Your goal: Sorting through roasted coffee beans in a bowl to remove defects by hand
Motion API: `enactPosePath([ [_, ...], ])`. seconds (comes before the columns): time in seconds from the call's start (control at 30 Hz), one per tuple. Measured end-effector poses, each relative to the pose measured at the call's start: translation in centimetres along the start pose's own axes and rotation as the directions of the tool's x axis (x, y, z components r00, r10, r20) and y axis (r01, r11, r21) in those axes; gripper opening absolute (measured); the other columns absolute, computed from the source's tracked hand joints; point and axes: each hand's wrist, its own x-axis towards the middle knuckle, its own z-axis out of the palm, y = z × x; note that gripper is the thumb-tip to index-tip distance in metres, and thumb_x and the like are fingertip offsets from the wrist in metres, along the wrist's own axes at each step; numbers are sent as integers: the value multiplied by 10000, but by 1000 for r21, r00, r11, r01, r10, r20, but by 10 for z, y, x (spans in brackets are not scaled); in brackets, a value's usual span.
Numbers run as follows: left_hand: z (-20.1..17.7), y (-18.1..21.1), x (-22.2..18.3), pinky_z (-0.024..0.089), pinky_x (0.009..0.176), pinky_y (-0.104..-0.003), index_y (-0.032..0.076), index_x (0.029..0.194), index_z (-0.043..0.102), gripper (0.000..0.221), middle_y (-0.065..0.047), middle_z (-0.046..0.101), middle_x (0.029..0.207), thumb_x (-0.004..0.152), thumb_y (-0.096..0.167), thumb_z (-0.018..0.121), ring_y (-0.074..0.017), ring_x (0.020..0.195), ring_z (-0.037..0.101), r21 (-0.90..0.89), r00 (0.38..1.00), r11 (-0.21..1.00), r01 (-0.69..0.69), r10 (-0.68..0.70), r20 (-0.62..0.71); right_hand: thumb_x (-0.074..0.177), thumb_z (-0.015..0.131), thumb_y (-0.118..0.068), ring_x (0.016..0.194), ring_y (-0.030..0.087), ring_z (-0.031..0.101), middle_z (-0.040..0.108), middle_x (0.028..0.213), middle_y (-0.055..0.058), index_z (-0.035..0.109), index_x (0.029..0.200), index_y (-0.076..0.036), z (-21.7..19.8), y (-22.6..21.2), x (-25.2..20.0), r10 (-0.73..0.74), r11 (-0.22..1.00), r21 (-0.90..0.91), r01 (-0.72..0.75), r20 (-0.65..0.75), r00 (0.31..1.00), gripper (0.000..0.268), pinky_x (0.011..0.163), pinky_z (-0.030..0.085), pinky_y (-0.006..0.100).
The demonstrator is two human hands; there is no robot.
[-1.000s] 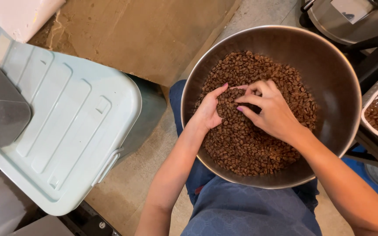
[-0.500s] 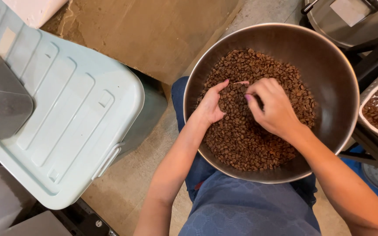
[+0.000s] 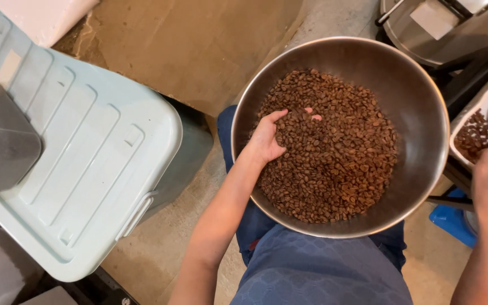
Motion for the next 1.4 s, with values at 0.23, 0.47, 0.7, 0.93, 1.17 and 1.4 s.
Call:
enactPosePath([
  [0.23,13,-2,-8,446,1122,-525,-40,1357,575,448,-269,585,1390,1044,220,390,-386,1261,582,71,998,996,-62,64,-18,1242,609,28,1115,458,675,710,1240,344,747,1388,197,-43,-33,16,-16,972,233,-8,101,995,263,991,519,478],
  [0.47,9,-2,-4,440,1135,-518,-46,1344,571,402,-268,592,1379,1047,178,416,-378,1267,584,84,996,993,-80,77,34,1236,598,188,1035,369,641,651,1269,334,713,1414,237,-86,-105,33,-9,870,492,22,-29,1000,218,917,527,422],
  [0.7,41,-4,-15,525,1031,-478,-4,1386,577,403,-246,656,1301,1050,169,439,-352,1176,643,339,952,922,-189,257,-166,1038,651,39,918,211,700,743,1078,163,736,1204,19,-105,-182,43,-171,668,718,-196,404,899,188,855,572,313],
  [0.93,-3,-1,-4,426,1130,-585,-31,1487,488,453,-338,487,1460,1094,181,415,-456,1349,505,352,963,898,-265,263,55,905,749,-9,898,348,727,726,948,154,781,1068,-42,-81,-215,41,-353,648,759,-59,368,860,169,764,581,452],
  [1.17,-8,-3,0,436,1115,-600,-39,1497,472,451,-344,485,1457,1100,171,428,-466,1340,511,336,961,901,-276,265,78,926,715,-11,946,367,718,714,976,179,769,1077,-4,-68,-219,40,-379,706,705,-60,448,809,160,767,599,467],
  [1.4,-8,-5,-1,409,1133,-604,-59,1511,438,471,-346,455,1482,1098,166,421,-473,1365,476,323,962,907,-272,264,69,973,689,-92,944,305,701,687,980,120,751,1088,-53,-63,-218,37,-378,746,662,-66,503,777,136,734,590,397],
])
